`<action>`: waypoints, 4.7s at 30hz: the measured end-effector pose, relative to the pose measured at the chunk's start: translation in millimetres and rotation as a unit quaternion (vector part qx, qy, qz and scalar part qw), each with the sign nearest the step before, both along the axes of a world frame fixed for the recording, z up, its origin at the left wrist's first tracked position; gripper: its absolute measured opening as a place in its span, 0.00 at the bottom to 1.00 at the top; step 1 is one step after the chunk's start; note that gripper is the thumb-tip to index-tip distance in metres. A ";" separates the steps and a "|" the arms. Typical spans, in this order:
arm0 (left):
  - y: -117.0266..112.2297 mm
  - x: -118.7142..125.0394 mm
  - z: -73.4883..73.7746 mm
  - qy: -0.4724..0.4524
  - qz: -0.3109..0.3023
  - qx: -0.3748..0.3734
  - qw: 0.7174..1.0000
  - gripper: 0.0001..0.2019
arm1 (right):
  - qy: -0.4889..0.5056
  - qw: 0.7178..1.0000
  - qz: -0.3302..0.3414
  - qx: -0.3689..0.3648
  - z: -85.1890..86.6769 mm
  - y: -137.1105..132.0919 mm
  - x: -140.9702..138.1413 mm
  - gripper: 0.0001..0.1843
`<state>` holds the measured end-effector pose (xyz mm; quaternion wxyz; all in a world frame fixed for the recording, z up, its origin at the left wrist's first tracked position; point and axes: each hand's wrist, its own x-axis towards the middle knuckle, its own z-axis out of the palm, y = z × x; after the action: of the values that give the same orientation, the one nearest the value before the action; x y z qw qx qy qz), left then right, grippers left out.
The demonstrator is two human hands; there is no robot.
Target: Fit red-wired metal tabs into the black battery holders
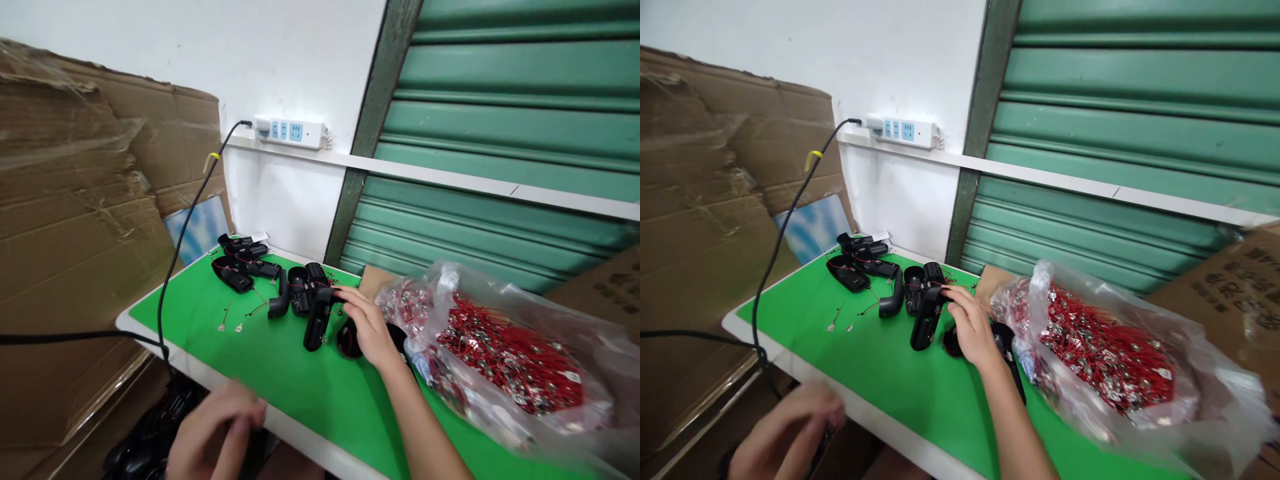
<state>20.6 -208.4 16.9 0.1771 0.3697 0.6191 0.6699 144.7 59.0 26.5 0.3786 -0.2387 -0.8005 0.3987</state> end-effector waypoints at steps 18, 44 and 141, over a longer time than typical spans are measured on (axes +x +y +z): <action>251.7 -3.6 53.6 -0.238 -0.264 -0.019 0.935 0.24 | 0.099 0.984 -0.122 0.083 11.2 1.5 14.0 0.33; 250.2 -10.8 4.6 -0.255 -0.426 -0.044 0.867 0.29 | 0.135 0.948 -0.286 0.041 5.5 8.4 5.1 0.18; 239.2 -5.7 17.5 0.052 -0.360 -0.015 0.931 0.33 | 0.054 0.946 -0.201 0.247 1.2 11.1 17.0 0.09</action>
<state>14.9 30.8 34.5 0.3797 0.5997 0.4627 0.5312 161.8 70.1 27.8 0.5410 -0.2714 -0.7875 0.1162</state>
